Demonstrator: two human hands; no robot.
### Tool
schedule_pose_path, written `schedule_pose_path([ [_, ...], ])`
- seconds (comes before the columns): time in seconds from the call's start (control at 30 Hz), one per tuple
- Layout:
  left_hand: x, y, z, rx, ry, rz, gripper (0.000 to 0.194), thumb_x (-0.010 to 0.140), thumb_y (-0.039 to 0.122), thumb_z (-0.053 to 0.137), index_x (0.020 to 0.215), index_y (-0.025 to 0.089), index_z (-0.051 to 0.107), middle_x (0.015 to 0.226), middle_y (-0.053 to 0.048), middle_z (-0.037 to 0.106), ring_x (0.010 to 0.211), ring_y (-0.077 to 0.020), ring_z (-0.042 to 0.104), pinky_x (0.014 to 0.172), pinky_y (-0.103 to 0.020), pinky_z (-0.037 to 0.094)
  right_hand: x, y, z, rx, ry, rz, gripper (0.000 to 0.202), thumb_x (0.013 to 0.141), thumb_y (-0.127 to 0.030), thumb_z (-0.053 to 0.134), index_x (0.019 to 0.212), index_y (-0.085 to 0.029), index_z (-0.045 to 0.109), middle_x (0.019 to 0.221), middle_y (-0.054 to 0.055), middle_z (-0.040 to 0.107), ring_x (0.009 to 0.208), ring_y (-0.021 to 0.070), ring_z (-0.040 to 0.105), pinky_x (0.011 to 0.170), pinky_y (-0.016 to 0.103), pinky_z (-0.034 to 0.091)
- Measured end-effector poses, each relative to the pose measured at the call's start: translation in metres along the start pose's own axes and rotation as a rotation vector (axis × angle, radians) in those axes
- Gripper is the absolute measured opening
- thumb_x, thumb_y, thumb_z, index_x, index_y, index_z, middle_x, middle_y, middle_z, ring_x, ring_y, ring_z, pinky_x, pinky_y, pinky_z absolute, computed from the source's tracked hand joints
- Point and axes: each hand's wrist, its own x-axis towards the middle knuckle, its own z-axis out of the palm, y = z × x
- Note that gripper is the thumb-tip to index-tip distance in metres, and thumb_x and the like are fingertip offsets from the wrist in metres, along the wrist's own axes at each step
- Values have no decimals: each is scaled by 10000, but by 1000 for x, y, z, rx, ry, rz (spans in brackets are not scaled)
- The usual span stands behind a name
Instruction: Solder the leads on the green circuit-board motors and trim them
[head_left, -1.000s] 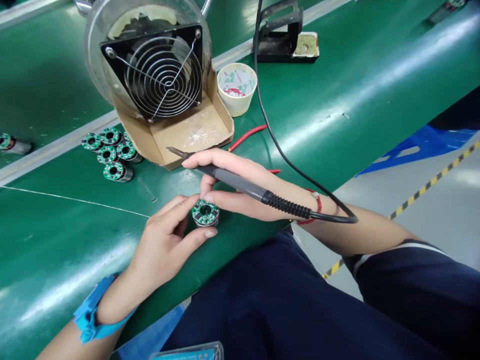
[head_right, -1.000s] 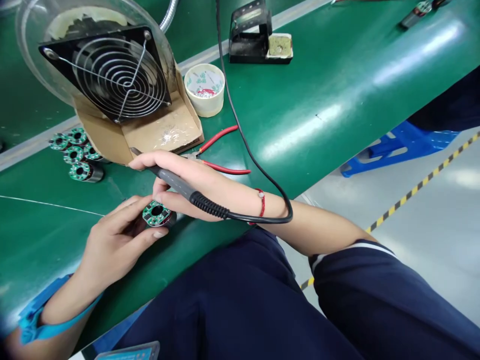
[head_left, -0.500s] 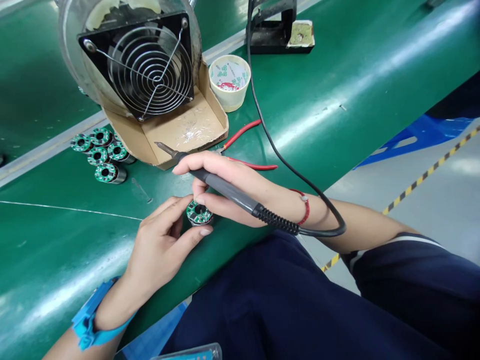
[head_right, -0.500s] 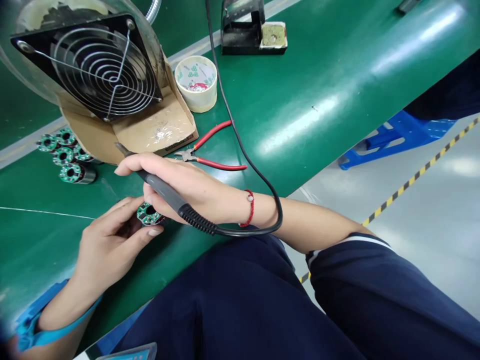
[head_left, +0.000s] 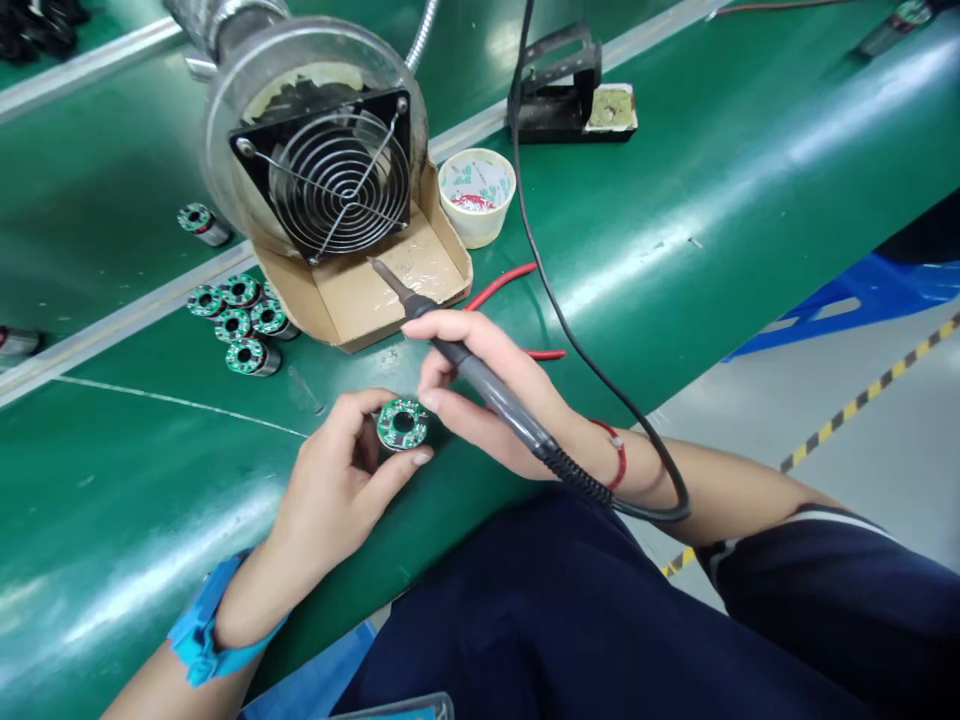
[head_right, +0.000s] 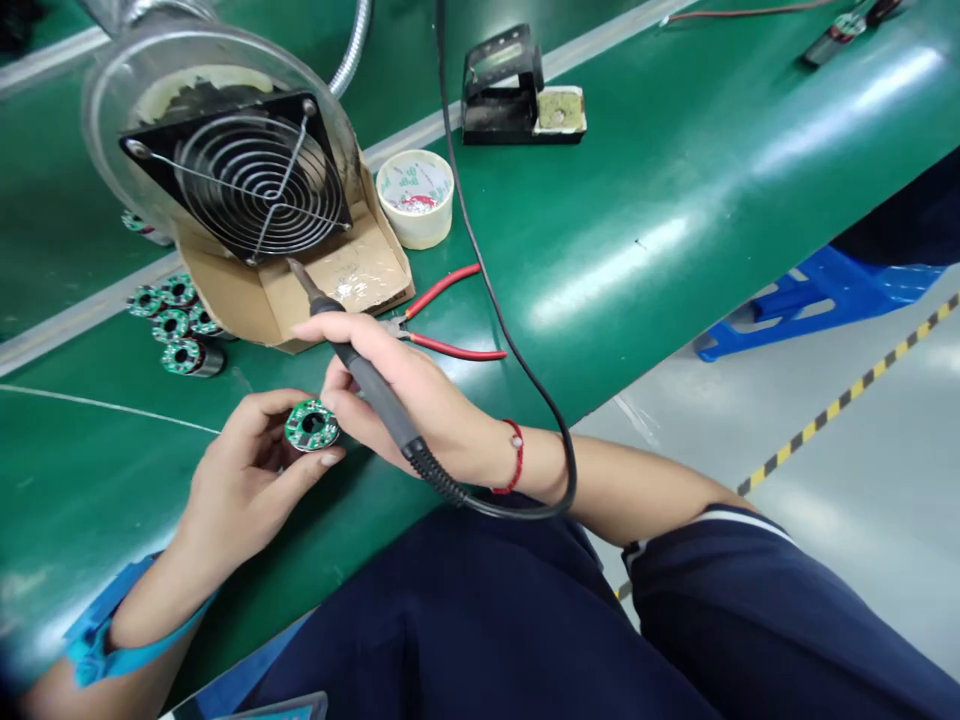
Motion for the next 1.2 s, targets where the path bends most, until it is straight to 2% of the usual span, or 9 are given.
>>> schedule_pose_path([
  [0.17,10,7,-8,363,161,184,222,923,371,675,1086,225,638,977,-47,674,765,-151,625,584,-252,444,-8,5,13,14,-35,-15,371,960,-147,561,1326,-188,517,1009,2,680,900,94,682,884,256,593],
  [0.3,12,8,-2,639,325,324,170,935,306,661,1088,231,670,974,-78,668,738,-167,592,523,-286,281,-10,11,26,29,48,-7,412,952,-169,633,1351,-208,539,1104,7,679,828,66,646,800,208,586],
  [0.43,14,1,-8,608,333,413,317,928,392,699,1187,223,629,1003,-80,658,756,-166,566,568,-287,323,-8,15,25,-1,139,22,434,950,-195,660,1357,-222,514,1022,-14,690,728,67,604,702,195,556],
  [0.53,34,-23,-44,438,335,212,510,883,547,707,1238,189,627,936,-51,630,745,-155,531,672,-306,421,-2,20,11,-357,89,-119,404,956,-150,598,1346,-209,516,1140,39,708,887,127,644,842,273,546],
  [0.63,73,-69,-97,407,567,-210,443,858,392,696,1220,141,646,1108,-54,639,732,-96,480,803,-330,458,5,26,-1,-784,-71,-287,348,963,-108,523,1299,-187,567,1048,55,715,897,194,602,840,335,489],
  [0.77,129,-135,-148,372,558,-391,678,921,465,656,1419,31,500,1391,-143,565,1288,-235,544,1027,-406,397,13,26,1,-1143,-196,-437,287,1011,-76,470,1232,-144,640,811,30,632,796,217,506,737,349,383],
  [0.9,155,-168,-162,324,511,-430,644,865,522,710,1324,85,598,1222,-103,659,1272,-250,588,896,-381,400,14,18,9,-1247,-202,-475,274,999,-76,522,1223,-141,666,789,22,604,778,220,484,721,359,347],
  [1.03,135,-169,-163,318,501,-402,567,823,531,728,1205,115,681,987,-17,678,1073,-183,639,828,-313,427,12,12,4,-1206,-126,-481,277,977,-104,584,1238,-152,663,805,22,611,776,218,498,717,362,350],
  [1.2,61,-149,-146,212,264,-370,538,875,448,704,1345,197,631,953,41,626,675,-21,477,653,-229,386,8,14,-8,-1070,-85,-473,260,987,-133,579,1237,-159,649,869,32,683,791,214,547,715,364,393],
])
